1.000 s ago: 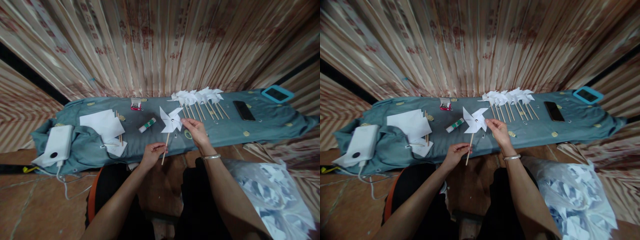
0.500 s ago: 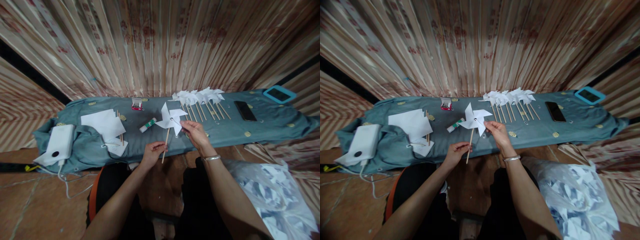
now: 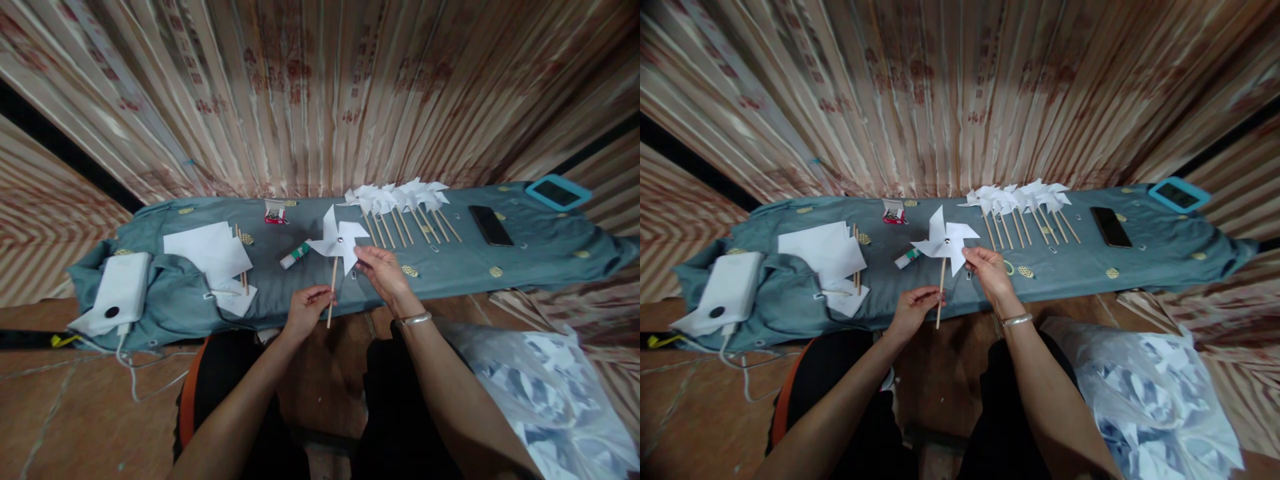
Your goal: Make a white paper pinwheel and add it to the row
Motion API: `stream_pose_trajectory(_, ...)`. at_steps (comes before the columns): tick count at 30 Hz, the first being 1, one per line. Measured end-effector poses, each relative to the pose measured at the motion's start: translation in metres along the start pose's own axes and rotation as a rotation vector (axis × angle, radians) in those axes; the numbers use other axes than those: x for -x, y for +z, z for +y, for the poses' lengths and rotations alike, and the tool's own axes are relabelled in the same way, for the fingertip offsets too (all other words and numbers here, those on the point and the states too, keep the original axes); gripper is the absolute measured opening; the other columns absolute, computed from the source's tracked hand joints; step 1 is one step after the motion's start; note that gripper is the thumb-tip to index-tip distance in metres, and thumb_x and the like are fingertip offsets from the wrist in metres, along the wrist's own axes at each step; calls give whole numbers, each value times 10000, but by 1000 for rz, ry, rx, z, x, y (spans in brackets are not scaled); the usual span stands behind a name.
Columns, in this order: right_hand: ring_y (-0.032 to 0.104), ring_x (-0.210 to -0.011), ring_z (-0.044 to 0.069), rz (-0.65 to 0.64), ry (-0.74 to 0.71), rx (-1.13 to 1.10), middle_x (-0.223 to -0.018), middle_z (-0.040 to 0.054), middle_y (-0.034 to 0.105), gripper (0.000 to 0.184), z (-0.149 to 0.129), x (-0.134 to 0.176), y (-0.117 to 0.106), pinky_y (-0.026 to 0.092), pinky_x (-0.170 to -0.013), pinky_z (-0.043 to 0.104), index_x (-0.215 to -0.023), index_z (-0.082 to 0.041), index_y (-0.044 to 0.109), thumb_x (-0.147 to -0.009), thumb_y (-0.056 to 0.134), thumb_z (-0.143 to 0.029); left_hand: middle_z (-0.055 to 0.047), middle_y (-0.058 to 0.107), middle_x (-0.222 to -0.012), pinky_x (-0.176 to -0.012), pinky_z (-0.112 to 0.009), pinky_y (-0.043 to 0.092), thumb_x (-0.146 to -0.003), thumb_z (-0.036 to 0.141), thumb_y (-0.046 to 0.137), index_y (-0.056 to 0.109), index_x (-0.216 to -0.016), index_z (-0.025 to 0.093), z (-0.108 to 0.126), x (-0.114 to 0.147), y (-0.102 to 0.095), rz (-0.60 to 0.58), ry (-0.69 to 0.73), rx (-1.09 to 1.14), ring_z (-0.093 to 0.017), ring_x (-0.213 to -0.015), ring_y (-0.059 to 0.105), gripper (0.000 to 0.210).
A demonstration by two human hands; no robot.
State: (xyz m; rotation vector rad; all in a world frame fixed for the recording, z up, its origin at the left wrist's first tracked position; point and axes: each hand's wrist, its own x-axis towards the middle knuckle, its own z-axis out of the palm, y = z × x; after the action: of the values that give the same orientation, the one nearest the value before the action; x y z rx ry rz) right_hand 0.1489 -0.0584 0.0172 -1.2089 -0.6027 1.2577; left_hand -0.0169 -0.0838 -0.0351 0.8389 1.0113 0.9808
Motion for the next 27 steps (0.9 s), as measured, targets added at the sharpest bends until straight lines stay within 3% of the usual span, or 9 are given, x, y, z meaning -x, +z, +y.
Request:
stream_pose_trajectory(16,573,-626,103,-71,40,39,-610,-13,658,349,18,6,15,415,-583,233,-576,-201,705,-425,897,-451,-34,724,-665,-629,-269,540,-490,365,855,737,-703,141,4,0,0,17,6,32,-150,-559,664,331)
stream_pose_trajectory(24,549,-560,109,-140,-86,308,-630,25,710,370,20,11,12,392,-554,247,-559,-207,716,-548,806,-566,-29,718,-632,-623,-279,550,-452,382,870,734,-685,147,7,-2,-2,52,6,36,-161,-550,667,358)
stream_pose_trajectory(27,489,-495,95,-101,-125,356,-602,33,704,383,10,12,2,353,-505,248,-525,-205,700,-553,798,-575,-32,717,-626,-641,-299,560,-448,402,873,732,-682,147,6,-2,-3,61,15,16,-175,-561,675,374)
